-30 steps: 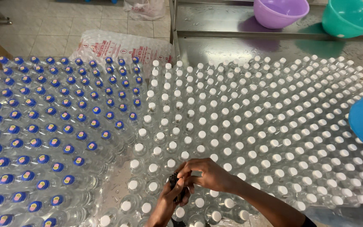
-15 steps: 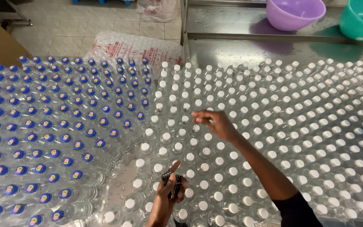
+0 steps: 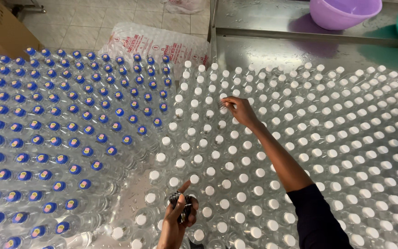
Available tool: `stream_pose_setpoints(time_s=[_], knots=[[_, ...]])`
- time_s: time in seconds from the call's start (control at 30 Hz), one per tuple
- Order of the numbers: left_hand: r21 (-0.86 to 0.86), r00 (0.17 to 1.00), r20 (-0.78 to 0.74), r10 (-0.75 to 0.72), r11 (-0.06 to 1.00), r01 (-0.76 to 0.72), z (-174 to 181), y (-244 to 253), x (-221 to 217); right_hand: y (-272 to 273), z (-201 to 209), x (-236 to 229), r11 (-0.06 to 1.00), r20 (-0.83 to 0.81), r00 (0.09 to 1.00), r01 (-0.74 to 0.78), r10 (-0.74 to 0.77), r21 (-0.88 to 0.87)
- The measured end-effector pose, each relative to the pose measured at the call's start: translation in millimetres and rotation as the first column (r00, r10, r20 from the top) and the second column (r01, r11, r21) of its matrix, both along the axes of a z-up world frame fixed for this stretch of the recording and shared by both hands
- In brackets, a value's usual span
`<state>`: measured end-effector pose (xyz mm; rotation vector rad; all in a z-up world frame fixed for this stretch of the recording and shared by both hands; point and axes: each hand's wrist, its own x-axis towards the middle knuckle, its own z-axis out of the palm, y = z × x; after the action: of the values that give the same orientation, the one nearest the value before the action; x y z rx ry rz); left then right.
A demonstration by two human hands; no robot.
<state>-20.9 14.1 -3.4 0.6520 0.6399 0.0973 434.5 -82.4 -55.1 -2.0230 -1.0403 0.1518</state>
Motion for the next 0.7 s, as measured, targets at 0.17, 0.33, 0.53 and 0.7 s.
stream_pose_setpoints(time_s=[0.17, 0.33, 0.53, 0.7], knots=[[-0.001, 0.999, -0.010, -0.035, 0.999, 0.035, 0, 0, 10, -9, 6, 1, 1.000, -0.008, 1.000, -0.021, 0.021, -0.013], [-0.005, 0.999, -0.006, -0.050, 0.999, 0.050, -2, -5, 15, -12, 3, 7, 0.997, -0.048, 0.997, 0.058, -0.060, -0.050], [-0.011, 1.000, 0.016, -0.023, 1.000, 0.023, -7, -8, 13, -11, 6, 3, 0.991, -0.023, 1.000, -0.008, 0.005, -0.133], [0.013, 1.000, -0.008, -0.022, 1.000, 0.022, -4, -9, 12, -4, 8, -1, 0.977, -0.030, 0.999, -0.043, 0.038, -0.209]])
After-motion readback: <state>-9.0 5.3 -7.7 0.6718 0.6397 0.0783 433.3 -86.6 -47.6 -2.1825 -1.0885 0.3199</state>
